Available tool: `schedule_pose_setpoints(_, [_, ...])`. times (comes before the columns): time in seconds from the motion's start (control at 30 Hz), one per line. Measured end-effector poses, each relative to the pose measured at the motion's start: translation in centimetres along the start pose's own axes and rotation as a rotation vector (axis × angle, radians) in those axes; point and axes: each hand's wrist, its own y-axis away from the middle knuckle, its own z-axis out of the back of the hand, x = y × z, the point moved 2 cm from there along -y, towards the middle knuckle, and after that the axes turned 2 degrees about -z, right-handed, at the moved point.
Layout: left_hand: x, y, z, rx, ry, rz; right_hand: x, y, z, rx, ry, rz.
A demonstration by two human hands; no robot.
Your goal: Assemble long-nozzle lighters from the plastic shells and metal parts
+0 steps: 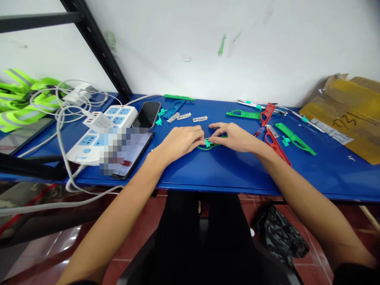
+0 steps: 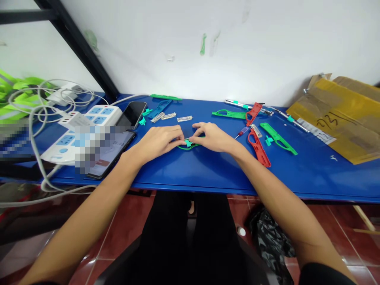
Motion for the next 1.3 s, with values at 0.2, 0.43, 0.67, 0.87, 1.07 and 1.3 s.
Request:
schedule_pose_setpoints(0.2, [0.2,0.1,-0.2,-0.02,0.001,-0.015,-0.2,-0.3,-0.2,0.002,-0.021,0.017])
schedule_pose_setpoints(0.43, [0.2,0.1,-0.2,-0.018,0.009,-0.009,-0.5,0.0,0.4,0.014,-0.024,0.059])
schedule_pose_setpoints(0.67, [0.4,0.0,-0.3,-0.008,0.002,0.011,-2.6,1.1,1.1,0.12,-0.154,0.243])
schedule_pose_setpoints(0.87, [0.6,0.0,-0.4,-0.033,-0.052,-0.005,-3.2,0.6,-0.2,0.043,-0.167,0.259])
schedule_pose_setpoints(1.07, [-0.5,-0.1,0.0,-0.031,-0.128,0.048,-3.3,1.3,-1.0,-0.084,-0.163,0.282])
schedule_pose_setpoints(1.3, [-0.7,-0.1,0.1,-0.06,-0.149,0.06,-3.5,1.7,-1.4,-0.111,-0.234,0.278])
